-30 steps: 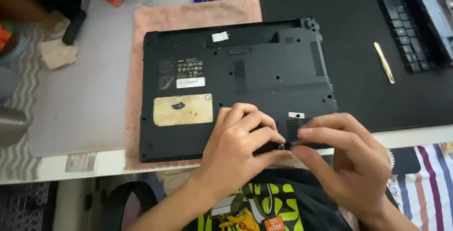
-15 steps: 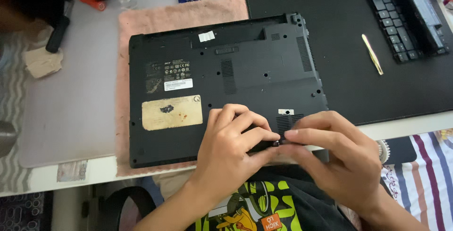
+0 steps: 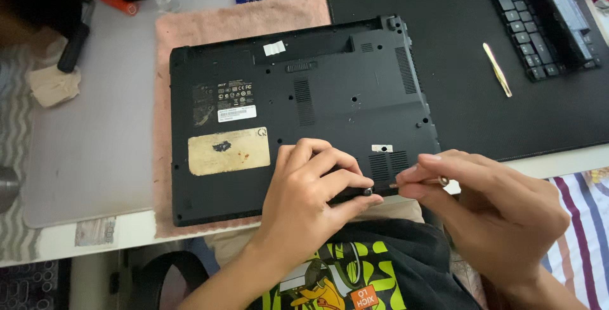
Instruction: The person uses a screwdriver to tighten several screws on the bottom panel of a laptop. The person holds the laptop steady with one hand while turning the screwdriver with the other, working across multiple screw holes on the device's underside.
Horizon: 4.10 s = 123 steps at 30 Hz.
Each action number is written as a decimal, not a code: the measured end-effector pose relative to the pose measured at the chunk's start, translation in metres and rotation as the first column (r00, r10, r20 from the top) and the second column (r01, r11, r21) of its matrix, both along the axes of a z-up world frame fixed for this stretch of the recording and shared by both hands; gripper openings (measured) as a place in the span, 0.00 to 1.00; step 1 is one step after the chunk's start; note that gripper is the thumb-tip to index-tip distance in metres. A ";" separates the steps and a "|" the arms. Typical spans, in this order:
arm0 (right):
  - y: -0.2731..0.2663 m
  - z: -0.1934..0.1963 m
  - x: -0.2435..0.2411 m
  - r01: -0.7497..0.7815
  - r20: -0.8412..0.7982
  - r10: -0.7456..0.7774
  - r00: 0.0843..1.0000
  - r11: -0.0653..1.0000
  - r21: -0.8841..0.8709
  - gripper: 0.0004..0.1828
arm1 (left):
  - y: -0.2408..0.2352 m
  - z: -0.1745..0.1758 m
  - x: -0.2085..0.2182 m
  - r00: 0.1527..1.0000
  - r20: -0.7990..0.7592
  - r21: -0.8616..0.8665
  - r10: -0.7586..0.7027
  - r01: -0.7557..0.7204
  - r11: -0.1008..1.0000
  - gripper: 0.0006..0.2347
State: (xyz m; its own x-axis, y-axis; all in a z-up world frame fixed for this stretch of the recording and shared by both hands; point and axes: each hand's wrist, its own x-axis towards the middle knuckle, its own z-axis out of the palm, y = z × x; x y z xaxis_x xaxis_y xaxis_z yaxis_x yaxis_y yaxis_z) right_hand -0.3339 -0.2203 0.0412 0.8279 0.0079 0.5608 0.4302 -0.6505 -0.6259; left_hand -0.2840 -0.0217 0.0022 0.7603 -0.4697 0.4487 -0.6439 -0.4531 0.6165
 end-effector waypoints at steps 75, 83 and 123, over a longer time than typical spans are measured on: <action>-0.081 0.018 0.000 -0.246 -0.359 0.160 0.920 0.946 -0.209 0.17 | -0.067 0.003 0.013 0.966 -0.079 0.048 -0.244 0.248 0.967 0.07; -0.077 0.012 0.006 -0.263 -0.259 0.201 0.945 0.937 -0.231 0.08 | -0.067 0.007 0.014 0.972 -0.034 0.072 -0.234 0.236 0.969 0.09; -0.064 0.027 0.000 -0.041 -0.194 0.028 0.981 0.997 -0.064 0.17 | -0.071 0.007 0.011 0.981 -0.082 0.063 -0.175 0.180 0.982 0.07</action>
State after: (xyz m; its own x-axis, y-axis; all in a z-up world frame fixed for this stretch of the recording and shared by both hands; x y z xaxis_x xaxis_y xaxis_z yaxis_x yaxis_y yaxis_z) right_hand -0.3341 -0.2840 0.0681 0.9189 0.0711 0.3880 0.3290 -0.6808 -0.6544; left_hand -0.2732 -0.0927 0.0094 0.6924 -0.6285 0.3543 -0.6705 -0.3794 0.6376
